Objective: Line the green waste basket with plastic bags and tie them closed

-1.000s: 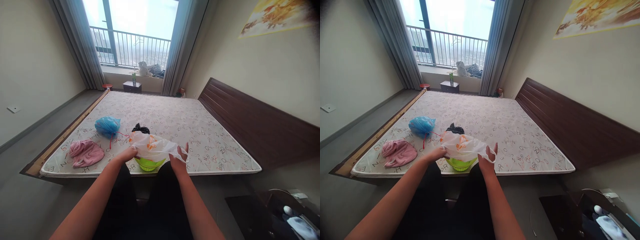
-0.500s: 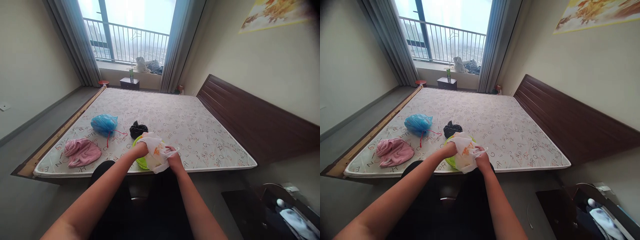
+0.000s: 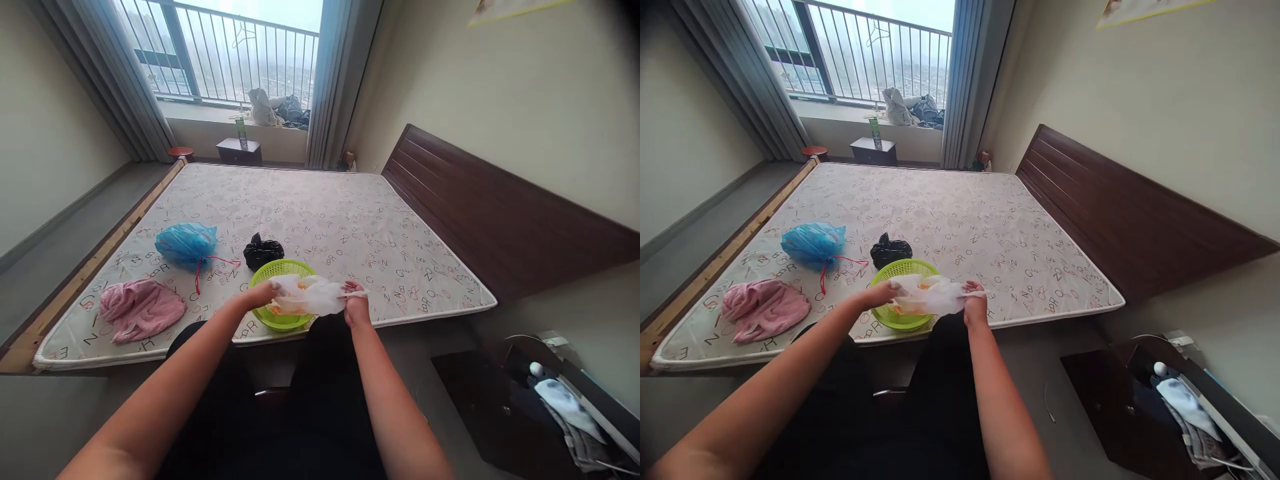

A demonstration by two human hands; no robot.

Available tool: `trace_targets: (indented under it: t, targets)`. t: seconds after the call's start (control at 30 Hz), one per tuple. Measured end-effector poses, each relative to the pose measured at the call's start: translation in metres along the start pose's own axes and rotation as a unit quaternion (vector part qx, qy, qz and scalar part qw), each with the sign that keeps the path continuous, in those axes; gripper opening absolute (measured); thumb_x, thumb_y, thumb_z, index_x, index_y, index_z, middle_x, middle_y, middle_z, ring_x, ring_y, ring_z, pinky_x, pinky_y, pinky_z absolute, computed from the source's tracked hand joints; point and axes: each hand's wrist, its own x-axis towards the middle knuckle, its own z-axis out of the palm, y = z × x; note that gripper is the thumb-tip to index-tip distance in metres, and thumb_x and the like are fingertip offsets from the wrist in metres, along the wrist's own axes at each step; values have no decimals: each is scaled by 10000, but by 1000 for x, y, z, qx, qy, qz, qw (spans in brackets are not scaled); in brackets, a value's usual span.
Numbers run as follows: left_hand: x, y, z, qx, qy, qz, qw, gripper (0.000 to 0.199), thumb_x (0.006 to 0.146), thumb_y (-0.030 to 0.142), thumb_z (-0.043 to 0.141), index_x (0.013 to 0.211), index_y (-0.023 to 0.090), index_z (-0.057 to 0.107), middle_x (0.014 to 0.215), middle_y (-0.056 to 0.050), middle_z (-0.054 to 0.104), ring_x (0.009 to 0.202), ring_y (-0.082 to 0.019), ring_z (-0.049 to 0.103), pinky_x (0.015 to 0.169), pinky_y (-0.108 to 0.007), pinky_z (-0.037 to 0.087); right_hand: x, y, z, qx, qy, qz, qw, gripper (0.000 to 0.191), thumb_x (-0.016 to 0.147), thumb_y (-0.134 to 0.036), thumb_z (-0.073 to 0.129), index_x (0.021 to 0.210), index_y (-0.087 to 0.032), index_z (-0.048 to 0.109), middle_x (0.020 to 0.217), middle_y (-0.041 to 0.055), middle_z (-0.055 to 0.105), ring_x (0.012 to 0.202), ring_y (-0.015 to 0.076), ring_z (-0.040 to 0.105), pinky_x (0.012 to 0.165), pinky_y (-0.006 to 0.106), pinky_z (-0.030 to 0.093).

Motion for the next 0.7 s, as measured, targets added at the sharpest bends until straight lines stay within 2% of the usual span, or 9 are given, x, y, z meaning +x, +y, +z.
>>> trace_targets:
  t: [0.07,0.1,0.2,0.27,0.33,0.47,0.57,0.63,0.7]
  targets:
    - [-6,8,-19,-41,-48,-33,997,344,650,187,694,976,136,792,1057,-124,800,994,-297,732,818,-375,599,15,1,-8,-10,-11,30,999,423,618,-348,652,1007,-185,612,870,57,712,747,201,680,635,299,537]
    - [-10,9,-26,-63,-48,-41,996,385,661,199,680,1028,152,788,1116,-114,792,1059,-292,719,857,-377,595,18,4,-9,-23,-24,37,999,407,617,-358,644,980,-176,621,860,64,714,731,204,677,625,304,534]
    - [-25,7,-36,-65,43,-43,996,361,678,230,647,1006,161,779,1125,-101,791,1104,-282,702,934,-378,568,12,16,-4,-62,-56,31,996,418,628,-376,620,985,-160,642,900,87,732,744,218,676,616,308,528]
    - [-37,1,-38,-1,110,-19,994,330,707,276,631,984,161,769,1082,-99,796,1057,-286,707,954,-392,554,1,22,-3,-96,-73,4,993,452,656,-378,605,1052,-162,647,946,92,739,787,222,679,643,310,535]
    - [-53,-8,-40,101,138,24,985,330,755,331,623,1012,172,757,1066,-93,794,1020,-291,708,979,-417,537,-8,23,-8,-155,-99,-29,982,468,706,-387,591,1116,-169,649,944,81,736,788,214,672,671,316,542]
    - [-89,-37,-50,339,176,87,920,235,808,402,658,920,209,731,1039,-121,770,1121,-341,671,1115,-477,436,-25,19,-27,-257,-132,-72,955,526,764,-394,633,1241,-172,624,848,27,708,673,198,623,670,326,524]
    - [-106,-67,-61,419,164,82,889,221,787,422,705,842,208,701,1031,-156,753,1186,-392,648,1161,-512,382,-38,21,-34,-346,-177,-138,911,522,800,-351,644,1296,-191,612,979,46,725,779,215,662,782,343,527]
    - [-107,-83,-68,410,160,34,897,212,777,403,704,831,199,692,1007,-168,756,1168,-404,659,1120,-504,425,-43,26,-32,-410,-223,-181,865,488,834,-278,587,1318,-220,616,1125,67,719,928,233,686,876,355,523]
    - [-100,-91,-74,363,174,-34,915,176,765,361,696,807,190,683,962,-172,764,1135,-404,674,1062,-486,471,-43,32,-26,-440,-246,-207,838,545,822,-185,523,1358,-232,603,1257,84,682,1064,239,675,956,367,516]
